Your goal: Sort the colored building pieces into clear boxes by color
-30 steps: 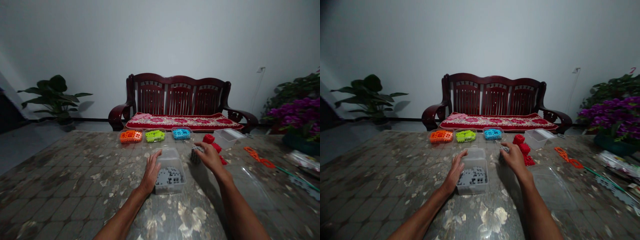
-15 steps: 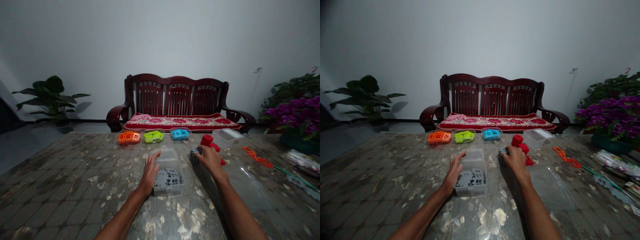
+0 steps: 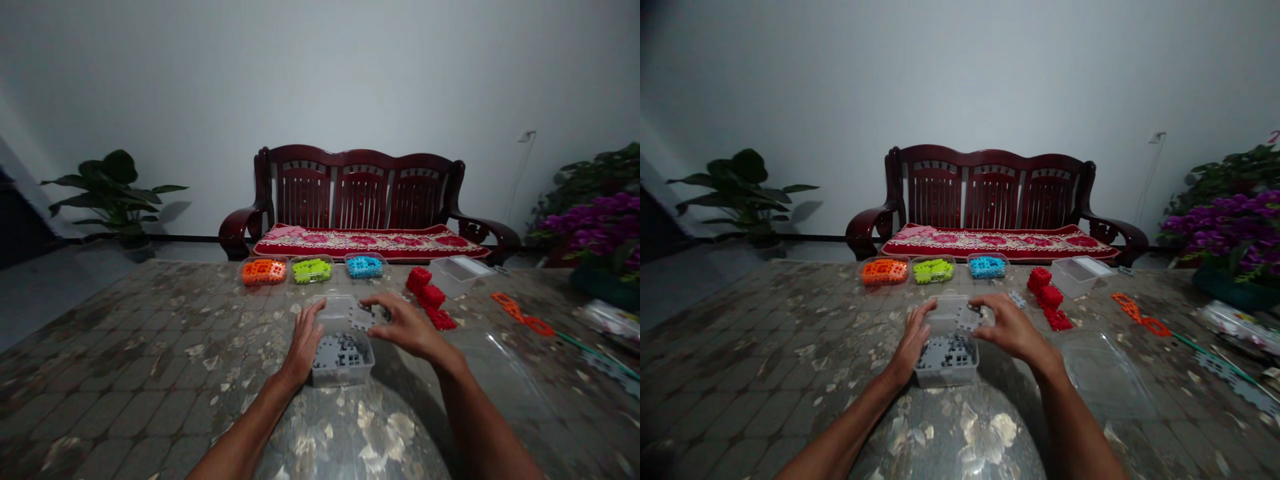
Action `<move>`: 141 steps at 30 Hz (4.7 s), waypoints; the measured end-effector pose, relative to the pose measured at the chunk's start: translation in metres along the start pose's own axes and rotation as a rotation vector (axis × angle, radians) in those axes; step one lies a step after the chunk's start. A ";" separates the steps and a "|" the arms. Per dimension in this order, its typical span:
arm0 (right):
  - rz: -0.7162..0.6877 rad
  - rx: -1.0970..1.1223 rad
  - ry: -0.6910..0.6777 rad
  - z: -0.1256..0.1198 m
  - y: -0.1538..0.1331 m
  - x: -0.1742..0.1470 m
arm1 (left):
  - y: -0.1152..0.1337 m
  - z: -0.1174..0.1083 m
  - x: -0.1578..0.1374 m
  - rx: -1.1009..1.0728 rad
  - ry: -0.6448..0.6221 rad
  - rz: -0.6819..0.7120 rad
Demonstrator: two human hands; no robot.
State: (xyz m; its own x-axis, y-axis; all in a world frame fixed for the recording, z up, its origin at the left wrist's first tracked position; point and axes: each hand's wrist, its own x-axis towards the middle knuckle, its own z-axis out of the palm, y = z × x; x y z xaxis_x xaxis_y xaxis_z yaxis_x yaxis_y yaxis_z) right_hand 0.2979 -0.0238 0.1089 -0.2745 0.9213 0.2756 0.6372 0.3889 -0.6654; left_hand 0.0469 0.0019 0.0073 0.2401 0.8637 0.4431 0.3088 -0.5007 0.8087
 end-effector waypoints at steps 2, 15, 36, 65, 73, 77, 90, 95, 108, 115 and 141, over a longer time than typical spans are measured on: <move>-0.018 0.037 -0.097 0.003 -0.006 -0.003 | -0.001 0.000 0.000 -0.005 -0.002 0.003; -0.082 -0.009 -0.114 0.005 -0.009 -0.001 | 0.002 -0.001 0.000 0.007 -0.003 -0.008; 0.501 -0.697 0.263 -0.012 0.059 0.001 | 0.000 -0.001 0.000 -0.014 -0.001 0.006; -0.124 -0.081 0.141 0.036 0.012 0.010 | 0.000 0.001 -0.002 -0.067 0.011 -0.019; 0.301 -0.498 0.292 -0.011 0.055 0.003 | 0.001 0.000 -0.001 -0.052 0.006 -0.019; 0.502 -0.661 0.209 -0.015 0.057 0.000 | 0.001 0.000 0.000 -0.038 0.007 -0.009; 0.510 -0.798 0.183 -0.009 0.060 0.001 | 0.001 0.000 -0.001 -0.041 0.008 -0.008; 0.369 -0.471 0.229 -0.013 0.057 0.004 | 0.001 0.000 0.000 -0.034 0.015 -0.006; -0.022 -0.010 -0.189 0.013 -0.005 0.001 | 0.005 0.000 0.000 -0.030 0.014 -0.008; 0.023 -0.060 -0.020 0.010 0.016 0.006 | 0.002 0.000 -0.001 -0.033 0.010 -0.001; 0.406 -0.639 0.250 -0.006 0.065 0.001 | 0.002 -0.001 0.000 -0.008 0.003 0.006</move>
State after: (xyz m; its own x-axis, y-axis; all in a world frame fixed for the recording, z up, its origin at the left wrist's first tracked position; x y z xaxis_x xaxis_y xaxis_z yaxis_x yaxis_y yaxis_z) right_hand 0.3438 0.0024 0.0701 0.1893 0.9365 0.2952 0.9631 -0.1185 -0.2416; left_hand 0.0464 0.0006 0.0091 0.2390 0.8611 0.4488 0.3001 -0.5051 0.8092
